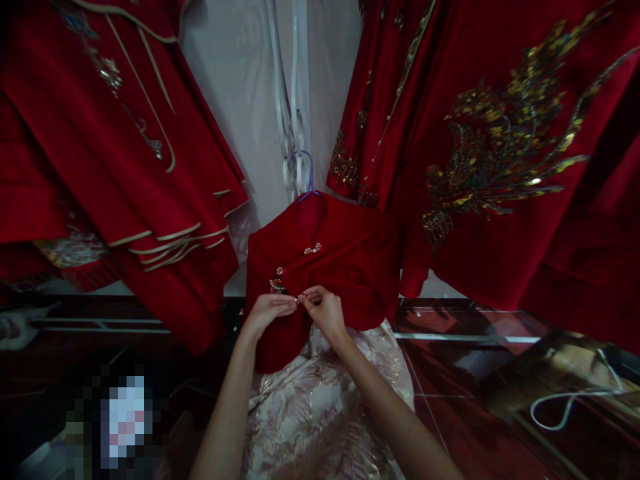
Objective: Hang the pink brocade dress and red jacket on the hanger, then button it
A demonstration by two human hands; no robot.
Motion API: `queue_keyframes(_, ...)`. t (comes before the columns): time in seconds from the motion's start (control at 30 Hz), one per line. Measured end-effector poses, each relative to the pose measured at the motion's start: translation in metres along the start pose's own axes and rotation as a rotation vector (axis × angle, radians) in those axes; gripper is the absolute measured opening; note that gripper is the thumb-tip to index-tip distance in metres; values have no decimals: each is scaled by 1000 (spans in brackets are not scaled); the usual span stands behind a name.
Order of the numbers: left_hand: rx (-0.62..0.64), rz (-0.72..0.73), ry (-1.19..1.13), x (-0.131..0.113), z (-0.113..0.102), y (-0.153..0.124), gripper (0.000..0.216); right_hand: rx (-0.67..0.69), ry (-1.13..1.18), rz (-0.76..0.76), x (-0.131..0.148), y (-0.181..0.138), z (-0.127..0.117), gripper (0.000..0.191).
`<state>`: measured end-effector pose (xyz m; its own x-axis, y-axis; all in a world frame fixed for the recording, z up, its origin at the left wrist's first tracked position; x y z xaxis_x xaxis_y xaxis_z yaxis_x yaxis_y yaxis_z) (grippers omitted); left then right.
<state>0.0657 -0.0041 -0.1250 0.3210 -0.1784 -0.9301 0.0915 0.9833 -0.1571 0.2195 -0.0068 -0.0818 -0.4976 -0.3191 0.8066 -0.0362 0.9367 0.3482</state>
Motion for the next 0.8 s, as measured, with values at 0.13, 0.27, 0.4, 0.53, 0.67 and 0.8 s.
queue_keyframes(0.13, 18, -2, 12, -3, 2, -3, 43, -23, -32, -17, 5, -3, 0, 18)
queue_keyframes(0.27, 13, -13, -4, -1, 4, -3, 44, -17, -134, -56, 9, -5, 3, 14)
queue_keyframes(0.4, -74, 40, 1, 3, -2, 4, 40, -9, -161, -51, 6, -5, 5, 12)
queue_keyframes(0.53, -56, 97, 89, 4, -3, 8, 34, -11, -138, -45, 3, -3, 6, 14)
queue_keyframes(0.67, 18, 80, 251, 1, -2, 3, 24, 61, -135, -73, 4, -2, 7, 13)
queue_keyframes(0.8, 21, 19, 277, -3, -12, -1, 19, 55, -125, -44, -1, -12, -13, 16)
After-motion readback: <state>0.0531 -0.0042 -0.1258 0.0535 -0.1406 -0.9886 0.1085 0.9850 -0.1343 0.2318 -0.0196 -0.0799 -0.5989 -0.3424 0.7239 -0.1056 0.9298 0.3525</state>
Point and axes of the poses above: each hand's wrist, its own y-axis towards the middle knuckle, its own z-axis out of the palm, x = y × z, the point moved 9 cm from there along y, towards the middle knuckle, and after that the axes turned 9 degrees about -y, right-handed, at the moved point
